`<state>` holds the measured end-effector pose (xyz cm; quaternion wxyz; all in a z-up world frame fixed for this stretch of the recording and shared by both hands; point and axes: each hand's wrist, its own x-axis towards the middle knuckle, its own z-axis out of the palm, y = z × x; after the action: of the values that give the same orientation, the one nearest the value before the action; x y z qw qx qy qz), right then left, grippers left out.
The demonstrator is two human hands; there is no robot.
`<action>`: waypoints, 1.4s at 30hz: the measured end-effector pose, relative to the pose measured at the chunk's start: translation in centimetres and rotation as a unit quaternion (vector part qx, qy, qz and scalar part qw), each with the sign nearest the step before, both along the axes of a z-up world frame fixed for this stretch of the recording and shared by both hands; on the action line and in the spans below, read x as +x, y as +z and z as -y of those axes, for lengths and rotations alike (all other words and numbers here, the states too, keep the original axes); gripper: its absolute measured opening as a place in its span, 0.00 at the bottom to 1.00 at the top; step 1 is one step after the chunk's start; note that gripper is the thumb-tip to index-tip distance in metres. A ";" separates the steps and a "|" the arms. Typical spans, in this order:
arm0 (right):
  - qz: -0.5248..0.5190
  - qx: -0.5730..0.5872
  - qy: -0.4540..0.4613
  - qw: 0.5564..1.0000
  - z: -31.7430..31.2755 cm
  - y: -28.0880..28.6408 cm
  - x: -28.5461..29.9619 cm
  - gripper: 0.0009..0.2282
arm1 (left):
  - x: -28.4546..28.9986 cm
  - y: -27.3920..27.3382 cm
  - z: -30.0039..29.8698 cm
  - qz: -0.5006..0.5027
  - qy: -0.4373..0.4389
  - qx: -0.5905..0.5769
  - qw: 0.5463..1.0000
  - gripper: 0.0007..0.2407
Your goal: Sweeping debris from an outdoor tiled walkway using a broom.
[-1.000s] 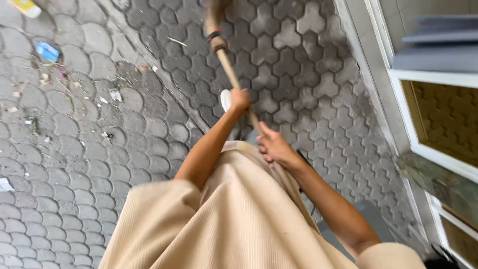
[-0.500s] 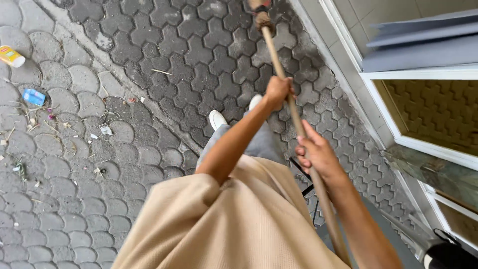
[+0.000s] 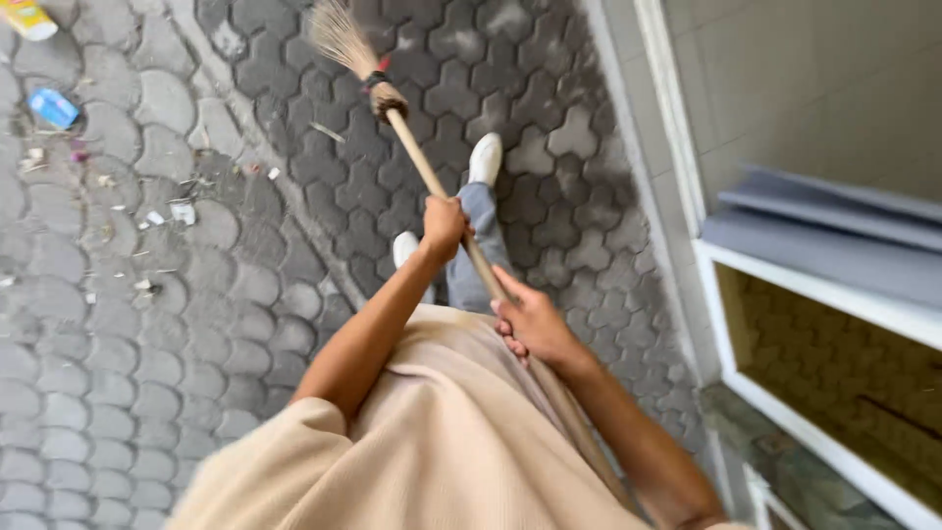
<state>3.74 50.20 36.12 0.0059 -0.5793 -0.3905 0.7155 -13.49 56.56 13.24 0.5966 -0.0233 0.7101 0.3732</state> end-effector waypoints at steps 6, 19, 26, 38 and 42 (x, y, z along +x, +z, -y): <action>-0.056 -0.047 -0.121 0.990 -8.8 7.4 7.1 0.28 | 8.8 7.4 -12.5 -0.087 -0.145 0.036 0.985 0.22; 0.007 -0.088 -0.011 0.996 -23.0 -5.7 6.5 0.27 | 9.7 -14.5 -20.5 -0.285 -0.524 -0.087 0.798 0.18; -0.112 -0.163 -0.014 0.980 -24.2 -5.2 4.2 0.26 | 0.3 -6.0 -16.7 -0.174 0.021 -0.067 0.982 0.11; 0.028 -0.066 0.294 0.953 -31.5 -8.8 2.2 0.22 | -1.4 6.8 -9.5 -0.345 -0.241 0.013 0.907 0.17; 0.033 -0.088 0.290 0.952 -36.2 -9.3 -1.0 0.22 | -3.3 11.0 -4.8 -0.326 -0.041 -0.027 0.944 0.16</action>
<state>2.72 86.41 26.83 -0.2655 -0.4630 -0.4774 0.6980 -16.83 61.33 24.25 0.3461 0.1126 0.8759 0.3167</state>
